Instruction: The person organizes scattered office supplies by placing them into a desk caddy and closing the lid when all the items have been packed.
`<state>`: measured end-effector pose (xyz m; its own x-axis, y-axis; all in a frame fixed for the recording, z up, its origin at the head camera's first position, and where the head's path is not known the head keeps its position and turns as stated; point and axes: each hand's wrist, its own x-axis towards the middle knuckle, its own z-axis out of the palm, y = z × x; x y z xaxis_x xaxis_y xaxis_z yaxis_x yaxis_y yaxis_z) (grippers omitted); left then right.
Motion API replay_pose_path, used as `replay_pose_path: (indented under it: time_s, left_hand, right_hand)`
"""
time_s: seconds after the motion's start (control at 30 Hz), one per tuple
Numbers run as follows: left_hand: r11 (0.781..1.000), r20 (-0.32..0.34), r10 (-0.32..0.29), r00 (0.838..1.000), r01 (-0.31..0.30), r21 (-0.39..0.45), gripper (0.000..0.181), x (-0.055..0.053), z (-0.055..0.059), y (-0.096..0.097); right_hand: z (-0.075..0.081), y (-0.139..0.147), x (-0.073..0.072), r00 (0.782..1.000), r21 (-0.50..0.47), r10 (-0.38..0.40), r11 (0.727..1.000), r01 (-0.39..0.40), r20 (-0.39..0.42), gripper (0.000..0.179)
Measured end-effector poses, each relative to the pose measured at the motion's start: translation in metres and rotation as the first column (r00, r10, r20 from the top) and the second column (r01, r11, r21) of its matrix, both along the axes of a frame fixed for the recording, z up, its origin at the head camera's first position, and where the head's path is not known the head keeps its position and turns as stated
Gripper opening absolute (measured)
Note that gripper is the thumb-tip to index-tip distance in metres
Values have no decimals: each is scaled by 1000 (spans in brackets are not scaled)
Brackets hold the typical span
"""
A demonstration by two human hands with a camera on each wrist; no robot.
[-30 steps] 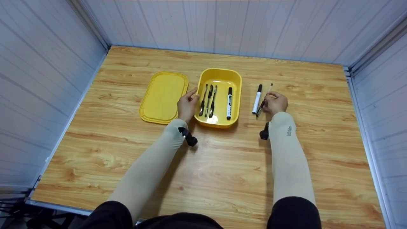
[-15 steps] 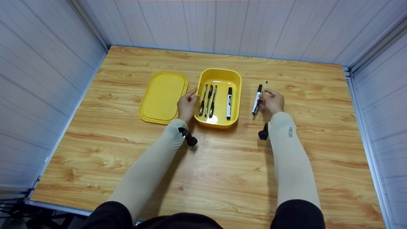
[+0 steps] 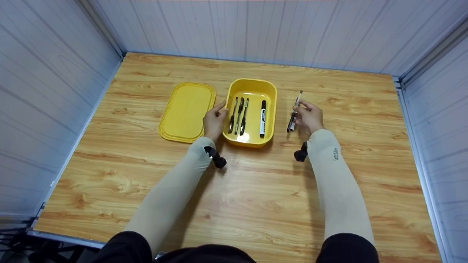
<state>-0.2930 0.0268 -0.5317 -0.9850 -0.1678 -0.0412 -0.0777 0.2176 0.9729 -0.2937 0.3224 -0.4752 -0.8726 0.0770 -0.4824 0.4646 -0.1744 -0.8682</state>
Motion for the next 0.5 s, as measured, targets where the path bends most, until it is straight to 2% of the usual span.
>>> replay_pose_path:
  time_s: [0.13,0.37,0.5]
  left_hand:
    - [1000,6,-8,1000,8,11,39,1,0,0]
    - [1000,5,5,1000,-5,-24,39,-1,0,-1]
    - [1000,10,-8,1000,8,-2,40,-1,0,-1]
  right_hand:
    - [-1,-2,0,1000,-76,-1,997,0,-10,58]
    - [2,-8,-1,1000,-123,10,992,-11,-8,58]
    - [3,-11,-1,1000,-151,2,989,-5,-19,57]
